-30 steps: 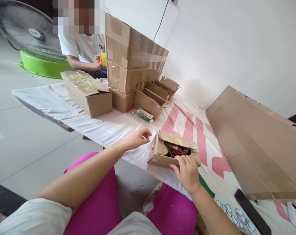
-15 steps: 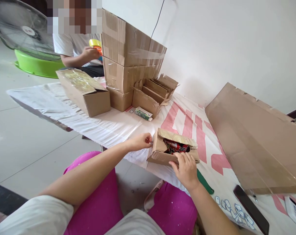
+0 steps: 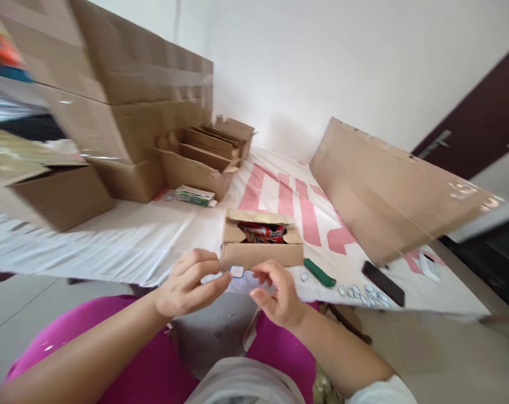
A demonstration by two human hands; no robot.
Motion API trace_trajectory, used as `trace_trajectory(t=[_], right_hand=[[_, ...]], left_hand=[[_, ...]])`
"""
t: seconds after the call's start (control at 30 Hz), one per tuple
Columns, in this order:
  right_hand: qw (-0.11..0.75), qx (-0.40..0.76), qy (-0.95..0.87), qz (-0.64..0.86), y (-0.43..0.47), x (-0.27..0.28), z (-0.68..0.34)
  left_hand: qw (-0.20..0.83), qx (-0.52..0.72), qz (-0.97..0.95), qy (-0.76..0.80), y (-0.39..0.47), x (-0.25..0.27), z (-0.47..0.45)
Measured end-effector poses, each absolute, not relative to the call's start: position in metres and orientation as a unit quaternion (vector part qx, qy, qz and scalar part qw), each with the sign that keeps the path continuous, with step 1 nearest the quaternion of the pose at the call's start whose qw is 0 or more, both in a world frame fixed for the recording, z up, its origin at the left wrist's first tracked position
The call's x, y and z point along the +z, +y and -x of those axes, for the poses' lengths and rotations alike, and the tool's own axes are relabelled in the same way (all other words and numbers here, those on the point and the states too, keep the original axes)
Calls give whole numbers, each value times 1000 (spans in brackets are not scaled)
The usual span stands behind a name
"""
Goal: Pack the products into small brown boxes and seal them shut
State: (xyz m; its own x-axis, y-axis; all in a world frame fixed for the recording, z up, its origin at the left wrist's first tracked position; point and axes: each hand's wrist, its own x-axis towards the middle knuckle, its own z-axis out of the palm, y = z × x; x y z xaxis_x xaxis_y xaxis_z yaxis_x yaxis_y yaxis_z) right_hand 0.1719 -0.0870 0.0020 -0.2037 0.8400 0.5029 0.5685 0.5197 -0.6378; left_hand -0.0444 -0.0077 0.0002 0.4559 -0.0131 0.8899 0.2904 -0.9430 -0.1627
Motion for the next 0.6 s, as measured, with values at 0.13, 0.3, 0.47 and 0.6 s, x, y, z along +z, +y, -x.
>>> trace_trajectory(t=[0.13,0.3,0.47,0.6], right_hand=[[416,254,-695,529,-101,-13,-171],[393,148,-615,668,-103,-26,-249],[227,66,-494,836,-116,-19,-367],[125,64,-449,883,-131,-10,-421]], left_hand=[[109,-459,882,-8,-18,-8,27],[73,-496,862,-72,-8,-19,22],[68,-534,832,-132,1,-13,26],[68,-527,837,-129,2,-11,23]])
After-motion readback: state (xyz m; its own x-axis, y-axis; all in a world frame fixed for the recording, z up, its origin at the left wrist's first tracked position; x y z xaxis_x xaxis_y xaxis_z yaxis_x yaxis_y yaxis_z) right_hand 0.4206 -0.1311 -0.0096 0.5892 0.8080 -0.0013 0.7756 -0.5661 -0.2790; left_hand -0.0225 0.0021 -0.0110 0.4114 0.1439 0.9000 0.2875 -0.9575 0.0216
